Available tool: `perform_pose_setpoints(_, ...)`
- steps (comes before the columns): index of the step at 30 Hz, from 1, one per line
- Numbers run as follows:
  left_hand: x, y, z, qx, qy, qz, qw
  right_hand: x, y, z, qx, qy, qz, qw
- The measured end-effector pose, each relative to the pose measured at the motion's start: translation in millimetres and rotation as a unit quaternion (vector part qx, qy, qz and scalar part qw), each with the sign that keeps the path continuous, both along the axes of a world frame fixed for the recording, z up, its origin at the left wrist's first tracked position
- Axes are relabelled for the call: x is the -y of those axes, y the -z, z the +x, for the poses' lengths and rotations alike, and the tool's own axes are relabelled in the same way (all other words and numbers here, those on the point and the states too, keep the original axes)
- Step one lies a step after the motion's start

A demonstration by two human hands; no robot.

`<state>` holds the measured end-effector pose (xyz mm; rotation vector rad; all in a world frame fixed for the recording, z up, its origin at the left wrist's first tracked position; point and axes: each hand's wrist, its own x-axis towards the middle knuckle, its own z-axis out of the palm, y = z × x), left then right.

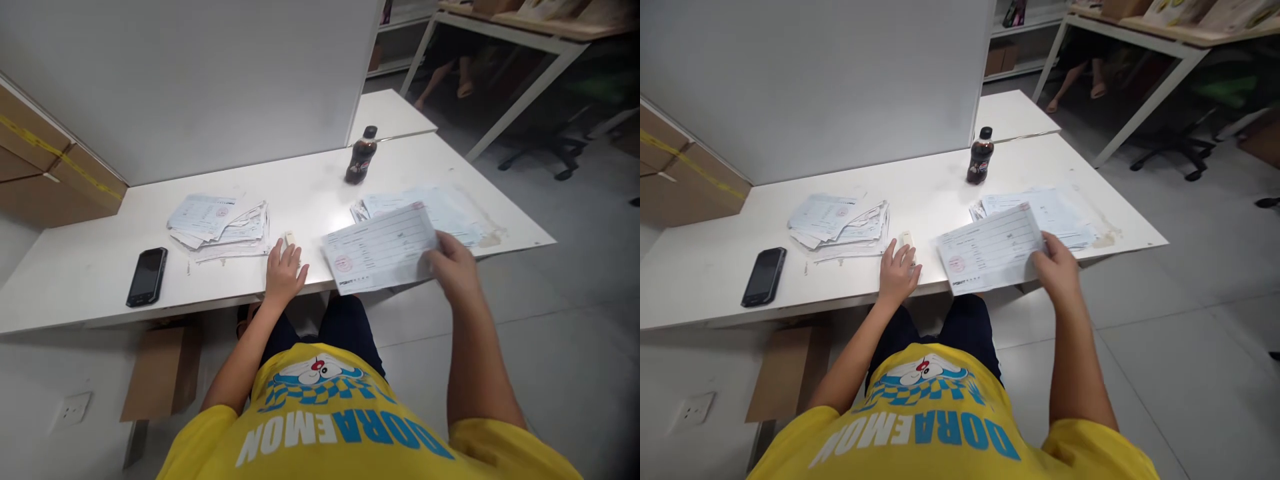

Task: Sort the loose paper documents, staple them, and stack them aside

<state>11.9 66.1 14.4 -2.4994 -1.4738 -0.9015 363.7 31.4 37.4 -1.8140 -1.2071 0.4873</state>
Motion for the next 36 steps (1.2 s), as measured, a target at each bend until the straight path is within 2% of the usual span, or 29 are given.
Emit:
perform_pose_setpoints(2, -4, -1.3, 2, -0.004, -0.023, -0.001, 1.000, -21, -13.5, 29, 0.056, 0.068, -0.032, 0.996)
perform_pose_setpoints(4, -4, -1.7, 3, -0.004, -0.043, -0.014, 0.999, -42, -17.4, 54, 0.120, 0.116, -0.082, 0.983)
perform_pose_setpoints(6, -3, -1.3, 4, -0.001, -0.052, -0.033, 0.998, -59, -11.4, 69, 0.160, 0.135, -0.121, 0.970)
perform_pose_setpoints(9, -2, 0.2, 4, 0.003, -0.056, -0.050, 0.997, -71, 6.3, 76, 0.169, 0.136, -0.142, 0.966)
perform_pose_setpoints(12, -2, 1.4, 4, 0.003, -0.060, -0.051, 0.997, -71, 17.2, 72, 0.206, 0.137, -0.074, 0.966)
perform_pose_setpoints(16, 4, 2.7, 7, 0.014, -0.060, -0.054, 0.997, -73, 15.8, 43, 0.247, 0.079, 0.048, 0.965)
perform_pose_setpoints(18, 7, 3.7, 8, 0.027, -0.056, -0.062, 0.996, -74, 17.1, 10, 0.239, 0.011, 0.091, 0.967)
perform_pose_setpoints(21, 1, 3.1, 1, 0.077, -0.043, -0.083, 0.993, -67, 28.4, -57, 0.207, -0.129, 0.139, 0.960)
perform_pose_setpoints(23, -15, -2.4, -17, 0.136, -0.062, -0.097, 0.984, -59, 40.0, -100, 0.199, -0.223, 0.131, 0.945)
perform_pose_setpoints(25, -40, -13.4, -48, 0.176, -0.119, -0.096, 0.972, -53, 50.9, -130, 0.210, -0.282, 0.095, 0.931)
perform_pose_setpoints(28, -79, -31.5, -107, 0.137, -0.244, -0.100, 0.955, -53, 60.5, -145, 0.230, -0.293, 0.057, 0.926)
perform_pose_setpoints(30, -95, -35.9, -141, 0.073, -0.305, -0.156, 0.937, -56, 62.1, -143, 0.236, -0.288, 0.053, 0.926)
perform_pose_setpoints(33, -98, -27.4, -169, -0.002, -0.300, -0.206, 0.931, -59, 61.9, -139, 0.247, -0.288, 0.058, 0.924)
perform_pose_setpoints(36, -87, -16.0, -173, -0.040, -0.254, -0.142, 0.956, -59, 62.0, -139, 0.242, -0.279, 0.063, 0.927)
